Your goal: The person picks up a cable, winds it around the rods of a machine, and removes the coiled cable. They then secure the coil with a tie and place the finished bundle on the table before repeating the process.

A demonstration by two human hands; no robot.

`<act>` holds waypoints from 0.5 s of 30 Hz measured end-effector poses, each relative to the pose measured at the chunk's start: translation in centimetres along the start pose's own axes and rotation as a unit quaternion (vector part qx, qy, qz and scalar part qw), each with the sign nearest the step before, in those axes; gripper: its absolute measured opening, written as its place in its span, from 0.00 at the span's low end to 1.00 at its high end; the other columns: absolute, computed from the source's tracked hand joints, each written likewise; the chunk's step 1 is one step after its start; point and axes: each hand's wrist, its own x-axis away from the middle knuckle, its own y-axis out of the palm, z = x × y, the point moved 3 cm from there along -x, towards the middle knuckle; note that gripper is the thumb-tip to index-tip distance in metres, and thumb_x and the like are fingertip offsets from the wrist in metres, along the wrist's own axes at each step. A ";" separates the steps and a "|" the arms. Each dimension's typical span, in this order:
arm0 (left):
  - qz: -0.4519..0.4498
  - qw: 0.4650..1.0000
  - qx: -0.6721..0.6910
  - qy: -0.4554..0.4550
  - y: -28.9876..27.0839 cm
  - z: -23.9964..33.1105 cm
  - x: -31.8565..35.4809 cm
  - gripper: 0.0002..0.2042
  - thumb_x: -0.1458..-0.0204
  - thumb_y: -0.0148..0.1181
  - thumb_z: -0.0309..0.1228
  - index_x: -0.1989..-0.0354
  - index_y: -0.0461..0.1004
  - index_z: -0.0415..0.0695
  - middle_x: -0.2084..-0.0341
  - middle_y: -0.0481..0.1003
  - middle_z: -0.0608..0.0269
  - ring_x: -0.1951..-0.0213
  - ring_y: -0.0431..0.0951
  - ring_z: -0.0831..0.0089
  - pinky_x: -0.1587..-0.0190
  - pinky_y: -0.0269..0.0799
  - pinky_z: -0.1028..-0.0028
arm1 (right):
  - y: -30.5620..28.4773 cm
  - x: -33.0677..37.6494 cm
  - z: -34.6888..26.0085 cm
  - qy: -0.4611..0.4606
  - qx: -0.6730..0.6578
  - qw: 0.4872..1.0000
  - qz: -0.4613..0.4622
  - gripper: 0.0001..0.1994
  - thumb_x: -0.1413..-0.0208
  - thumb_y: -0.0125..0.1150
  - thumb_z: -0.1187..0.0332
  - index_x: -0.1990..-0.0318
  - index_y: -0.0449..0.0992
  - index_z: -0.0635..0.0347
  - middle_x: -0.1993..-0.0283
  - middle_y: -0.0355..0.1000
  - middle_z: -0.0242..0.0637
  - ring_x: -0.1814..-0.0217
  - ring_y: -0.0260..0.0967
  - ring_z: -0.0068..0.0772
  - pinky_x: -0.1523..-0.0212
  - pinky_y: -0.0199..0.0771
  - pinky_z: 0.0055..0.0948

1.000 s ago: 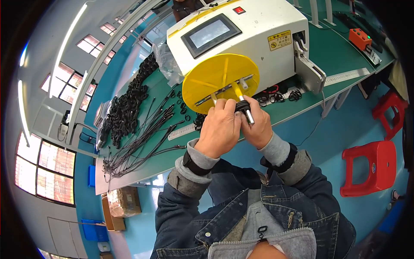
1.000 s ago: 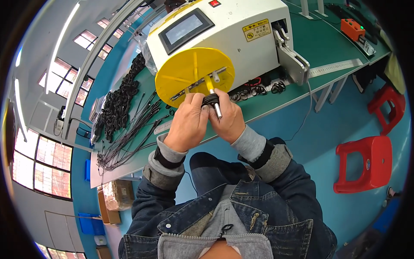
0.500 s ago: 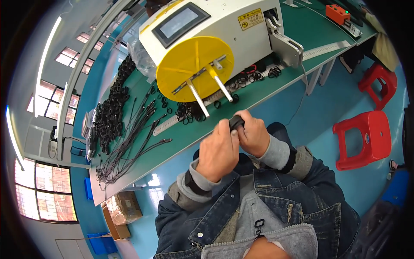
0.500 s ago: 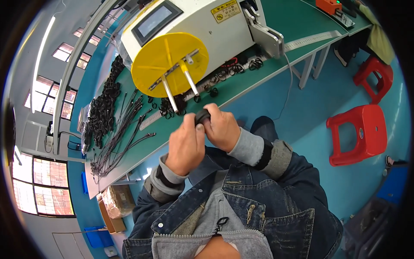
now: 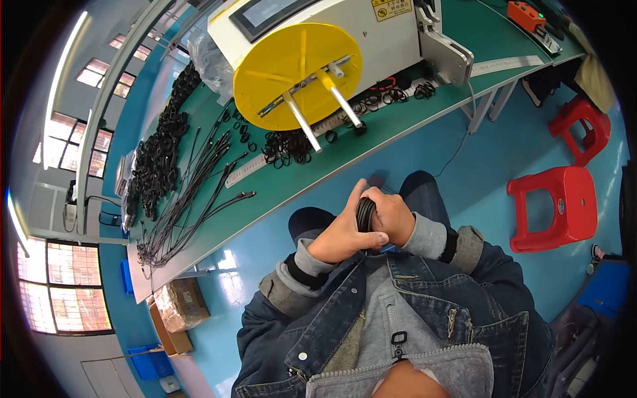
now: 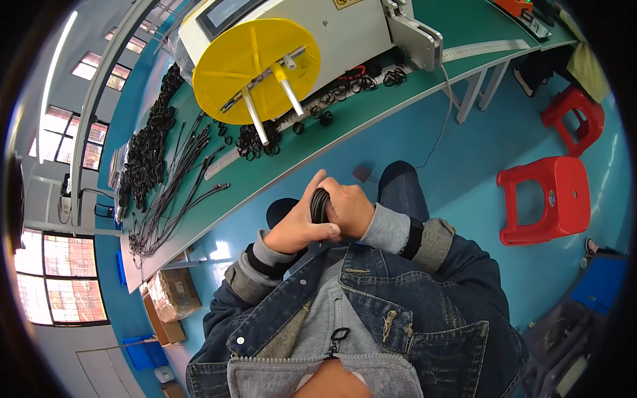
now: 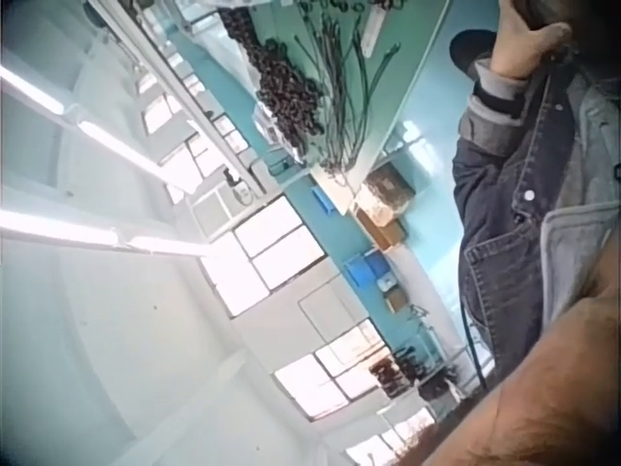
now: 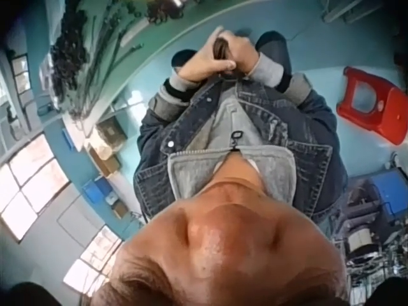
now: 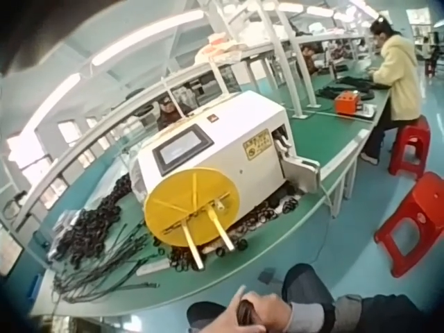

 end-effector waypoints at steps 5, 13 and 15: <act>-0.047 0.973 -0.018 -0.224 -0.8 -0.9 -0.5 0.33 0.57 0.63 0.35 0.43 0.54 0.39 0.68 0.70 0.60 0.71 0.71 0.73 0.67 0.70 0.72 | -0.2 -0.1 0.8 0.039 0.084 0.989 -0.114 0.11 0.60 0.55 0.71 0.69 0.63 0.63 0.82 0.68 0.47 0.78 0.68 0.52 0.79 0.68 0.41; -0.136 0.965 -0.223 -0.023 -0.1 -0.7 0.0 0.14 0.55 0.61 0.33 0.63 0.69 0.37 0.75 0.72 0.58 0.71 0.72 0.77 0.75 0.68 0.77 | -0.1 -0.2 1.9 -0.025 -0.005 0.985 -0.168 0.12 0.62 0.59 0.68 0.69 0.68 0.64 0.79 0.70 0.47 0.77 0.70 0.49 0.77 0.70 0.39; -0.113 0.974 -0.198 -0.006 -0.5 -0.7 -0.2 0.13 0.55 0.60 0.32 0.65 0.69 0.36 0.74 0.72 0.55 0.71 0.73 0.78 0.75 0.68 0.77 | 0.3 -0.1 1.9 -0.003 -0.042 0.990 -0.133 0.12 0.63 0.58 0.70 0.68 0.68 0.63 0.79 0.70 0.45 0.76 0.70 0.47 0.76 0.70 0.37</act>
